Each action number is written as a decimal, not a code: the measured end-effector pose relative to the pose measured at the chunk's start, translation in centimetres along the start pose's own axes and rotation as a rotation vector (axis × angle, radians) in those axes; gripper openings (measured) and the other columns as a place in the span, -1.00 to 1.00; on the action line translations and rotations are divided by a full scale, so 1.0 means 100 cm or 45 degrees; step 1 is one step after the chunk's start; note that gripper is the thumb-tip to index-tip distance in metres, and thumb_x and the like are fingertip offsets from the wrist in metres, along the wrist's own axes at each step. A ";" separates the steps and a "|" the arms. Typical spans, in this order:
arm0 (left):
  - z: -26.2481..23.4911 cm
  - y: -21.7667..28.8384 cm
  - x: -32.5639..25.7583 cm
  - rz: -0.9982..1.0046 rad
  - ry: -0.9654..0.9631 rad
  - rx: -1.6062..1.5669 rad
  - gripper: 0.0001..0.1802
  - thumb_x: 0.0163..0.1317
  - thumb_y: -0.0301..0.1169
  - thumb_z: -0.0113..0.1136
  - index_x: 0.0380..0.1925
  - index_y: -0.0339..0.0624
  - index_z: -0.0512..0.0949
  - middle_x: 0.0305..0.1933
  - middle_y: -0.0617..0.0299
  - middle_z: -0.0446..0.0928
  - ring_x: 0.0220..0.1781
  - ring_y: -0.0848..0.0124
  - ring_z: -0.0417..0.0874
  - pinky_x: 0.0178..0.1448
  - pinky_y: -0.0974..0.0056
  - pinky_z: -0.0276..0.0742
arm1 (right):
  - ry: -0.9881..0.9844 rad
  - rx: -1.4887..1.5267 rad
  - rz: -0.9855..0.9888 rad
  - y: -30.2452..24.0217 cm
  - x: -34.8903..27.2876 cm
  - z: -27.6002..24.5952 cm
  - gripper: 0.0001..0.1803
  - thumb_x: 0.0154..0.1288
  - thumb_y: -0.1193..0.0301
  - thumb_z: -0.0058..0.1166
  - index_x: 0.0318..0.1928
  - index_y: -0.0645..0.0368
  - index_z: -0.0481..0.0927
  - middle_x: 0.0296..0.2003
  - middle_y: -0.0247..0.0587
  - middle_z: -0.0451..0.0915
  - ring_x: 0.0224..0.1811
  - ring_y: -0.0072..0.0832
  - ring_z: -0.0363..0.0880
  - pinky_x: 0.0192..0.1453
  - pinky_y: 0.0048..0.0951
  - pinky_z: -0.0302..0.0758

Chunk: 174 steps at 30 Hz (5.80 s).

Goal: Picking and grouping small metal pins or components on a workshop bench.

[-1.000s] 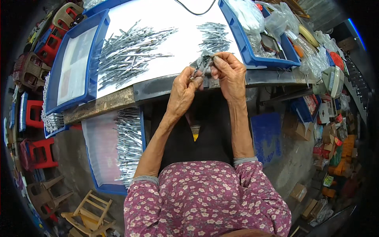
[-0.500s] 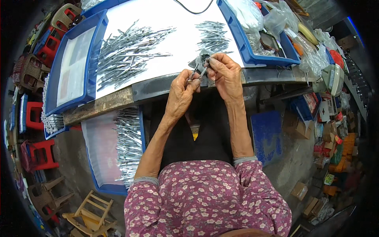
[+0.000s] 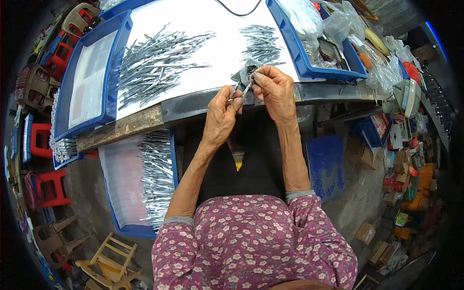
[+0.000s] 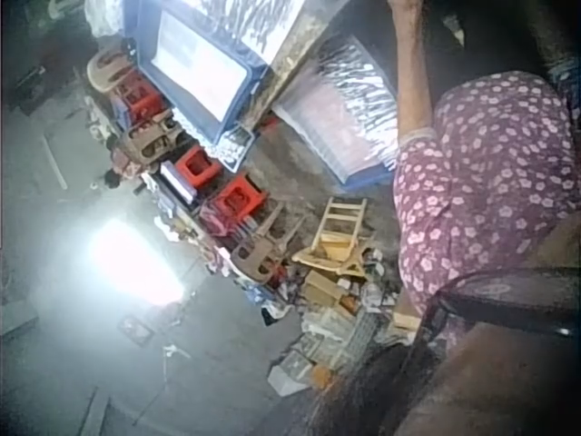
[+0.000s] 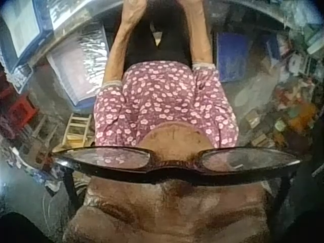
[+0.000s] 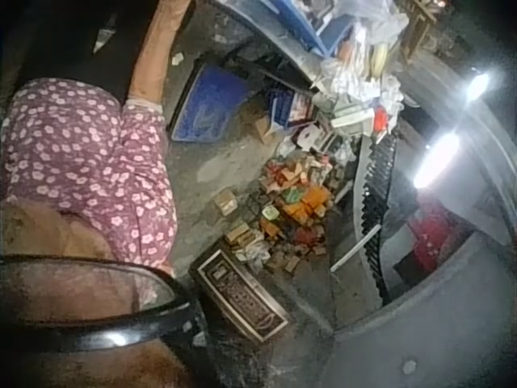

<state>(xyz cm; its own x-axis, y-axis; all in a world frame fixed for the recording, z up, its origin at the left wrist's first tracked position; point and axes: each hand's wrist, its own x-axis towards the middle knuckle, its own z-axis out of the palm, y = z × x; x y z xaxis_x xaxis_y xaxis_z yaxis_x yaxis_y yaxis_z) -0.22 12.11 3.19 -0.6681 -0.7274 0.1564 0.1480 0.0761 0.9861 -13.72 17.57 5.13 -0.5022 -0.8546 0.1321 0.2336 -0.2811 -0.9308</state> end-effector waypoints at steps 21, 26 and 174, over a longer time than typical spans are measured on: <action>-0.002 -0.007 -0.006 -0.031 -0.051 -0.008 -0.96 0.14 -0.57 -0.04 -0.46 -0.31 0.36 -0.67 0.32 0.29 -0.60 0.59 0.29 -0.52 0.43 0.22 | 0.068 -0.158 -0.051 0.010 -0.019 0.002 -0.90 0.17 0.52 0.00 -0.38 0.33 0.47 -0.59 -0.30 0.46 -0.62 -0.67 0.42 -0.58 -0.71 0.31; -0.002 -0.010 -0.008 -0.028 -0.033 0.110 -0.96 0.14 -0.56 -0.03 -0.45 -0.31 0.37 -0.67 0.29 0.30 -0.60 0.57 0.31 -0.52 0.41 0.24 | -0.013 -0.141 -0.037 0.014 -0.022 -0.003 -0.90 0.15 0.51 0.02 -0.40 0.32 0.50 -0.58 -0.30 0.47 -0.61 -0.66 0.43 -0.56 -0.70 0.32; -0.009 0.004 0.033 -0.058 0.162 0.003 -0.81 0.08 -0.53 -0.01 -0.27 -0.32 0.40 -0.52 0.29 0.43 -0.44 0.58 0.44 -0.31 0.46 0.36 | -0.296 -1.701 -0.152 0.014 0.052 -0.033 -0.80 0.02 0.43 -0.07 -0.44 0.36 0.47 -0.52 0.09 0.50 -0.41 -0.05 0.49 -0.31 -0.23 0.40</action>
<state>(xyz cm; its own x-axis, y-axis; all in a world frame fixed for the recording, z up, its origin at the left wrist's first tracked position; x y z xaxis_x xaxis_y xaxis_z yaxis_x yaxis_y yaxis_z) -1.67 9.11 4.03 -0.5764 -0.8106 0.1033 0.1180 0.0425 0.9921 -18.73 14.20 3.43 -0.2806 -0.9456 0.1650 -0.8452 0.1619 -0.5094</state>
